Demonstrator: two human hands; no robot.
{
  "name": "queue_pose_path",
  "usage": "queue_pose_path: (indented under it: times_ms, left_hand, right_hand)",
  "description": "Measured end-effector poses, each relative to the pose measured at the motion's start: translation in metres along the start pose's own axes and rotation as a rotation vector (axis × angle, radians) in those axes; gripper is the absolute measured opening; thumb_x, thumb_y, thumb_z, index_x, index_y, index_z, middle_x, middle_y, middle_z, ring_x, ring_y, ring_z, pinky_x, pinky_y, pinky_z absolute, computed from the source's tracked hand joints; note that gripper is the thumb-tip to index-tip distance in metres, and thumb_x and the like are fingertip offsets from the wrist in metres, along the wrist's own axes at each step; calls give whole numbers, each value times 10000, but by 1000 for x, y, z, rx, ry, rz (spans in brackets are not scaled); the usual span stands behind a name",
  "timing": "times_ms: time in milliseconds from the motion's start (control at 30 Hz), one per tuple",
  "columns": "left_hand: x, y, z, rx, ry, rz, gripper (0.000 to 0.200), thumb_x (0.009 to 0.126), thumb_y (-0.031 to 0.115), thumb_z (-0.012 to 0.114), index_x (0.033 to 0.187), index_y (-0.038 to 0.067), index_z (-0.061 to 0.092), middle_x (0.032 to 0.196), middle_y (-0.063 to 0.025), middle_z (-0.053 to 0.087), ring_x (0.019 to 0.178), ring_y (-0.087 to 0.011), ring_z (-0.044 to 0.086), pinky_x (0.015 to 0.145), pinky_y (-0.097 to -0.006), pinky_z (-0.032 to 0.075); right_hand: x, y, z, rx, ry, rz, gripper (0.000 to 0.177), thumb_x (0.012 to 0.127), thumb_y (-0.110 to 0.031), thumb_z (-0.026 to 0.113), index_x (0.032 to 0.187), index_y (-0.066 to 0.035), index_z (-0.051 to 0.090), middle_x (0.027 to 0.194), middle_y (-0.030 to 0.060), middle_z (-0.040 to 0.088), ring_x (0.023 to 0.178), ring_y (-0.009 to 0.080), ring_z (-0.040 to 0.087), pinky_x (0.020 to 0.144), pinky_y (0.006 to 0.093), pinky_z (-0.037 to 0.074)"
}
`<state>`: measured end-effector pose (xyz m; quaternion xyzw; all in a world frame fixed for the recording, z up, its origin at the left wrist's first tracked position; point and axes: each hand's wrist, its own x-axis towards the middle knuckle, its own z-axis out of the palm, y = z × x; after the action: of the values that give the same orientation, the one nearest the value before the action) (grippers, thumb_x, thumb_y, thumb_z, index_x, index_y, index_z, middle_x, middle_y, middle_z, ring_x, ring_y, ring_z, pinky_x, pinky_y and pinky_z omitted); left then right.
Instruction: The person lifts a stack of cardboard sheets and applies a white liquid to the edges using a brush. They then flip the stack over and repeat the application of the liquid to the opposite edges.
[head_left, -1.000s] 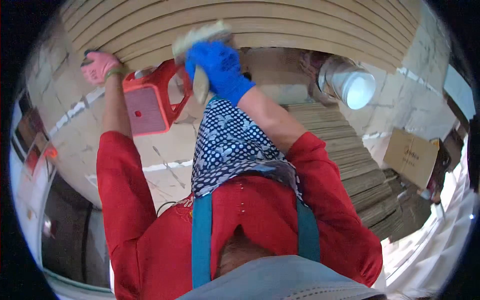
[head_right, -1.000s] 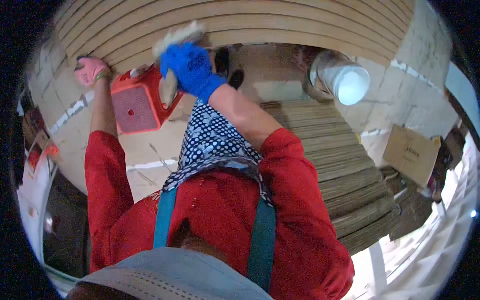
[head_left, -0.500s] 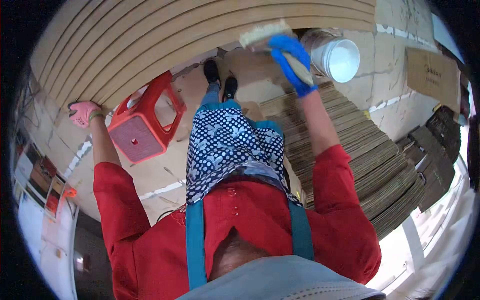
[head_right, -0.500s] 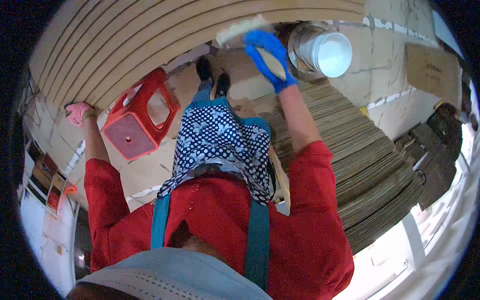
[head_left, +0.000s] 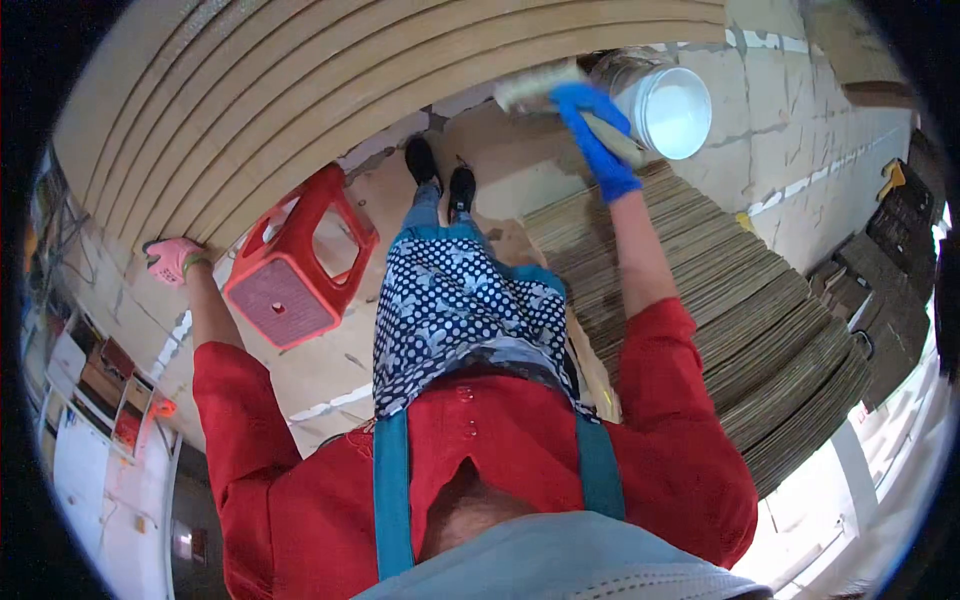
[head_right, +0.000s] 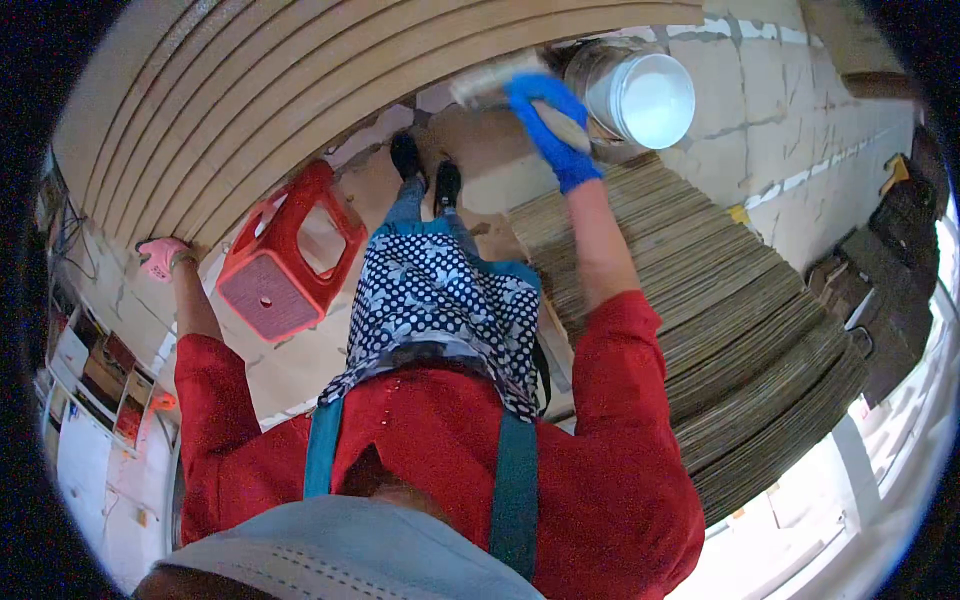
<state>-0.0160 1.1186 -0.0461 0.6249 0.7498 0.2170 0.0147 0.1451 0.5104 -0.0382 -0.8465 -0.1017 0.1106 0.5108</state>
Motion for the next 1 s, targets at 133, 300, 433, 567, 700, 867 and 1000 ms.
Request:
queue_pose_path:
  times_ms: [133,300,433,567,700,867,1000]
  left_hand:
    - [4,0,5,14,-3,-24,573,858,505,368,1077,2,533,1049,-197,588,973,-341,563,832,-463,407]
    - [11,-5,8,7,1,13,564,860,508,364,1080,17,534,1044,-186,591,972,-335,564,834,-455,411]
    - [15,-7,11,24,3,17,568,863,513,361,1080,21,540,1047,-184,590,973,-335,562,834,-449,417]
    - [19,-13,16,40,1,6,579,862,520,361,1091,18,540,1051,-185,587,978,-337,559,843,-445,418]
    - [21,-16,21,45,28,54,584,861,517,364,1095,13,540,1052,-186,587,983,-338,557,851,-445,415]
    - [22,-17,20,42,33,68,588,863,510,365,1096,0,541,1067,-195,583,992,-343,555,862,-454,409]
    - [23,-19,20,19,-6,35,596,865,509,363,1102,-9,538,1076,-206,579,995,-350,553,863,-457,408]
  right_hand:
    - [-39,5,-14,112,64,56,220,783,-42,635,1001,-18,624,1008,80,626,962,200,578,872,309,443]
    - [29,-91,1,417,416,-55,228,797,-32,604,1024,-25,628,972,52,626,920,175,573,837,299,446]
    - [60,-40,-9,251,143,-3,321,824,-105,607,1132,-18,588,893,34,637,700,125,561,653,252,467]
    - [80,-28,-28,284,14,225,280,825,-112,609,1088,-19,612,762,6,611,543,84,495,499,201,400]
    - [152,-105,-18,532,167,284,193,838,-125,601,1007,-47,652,698,-1,587,483,65,458,444,206,356]
    - [248,-162,26,187,212,-581,61,802,-97,620,835,-45,622,782,110,614,693,258,579,652,335,461]
    - [222,-76,9,-99,127,-388,199,828,-186,606,949,-34,649,817,57,631,706,180,591,637,315,479]
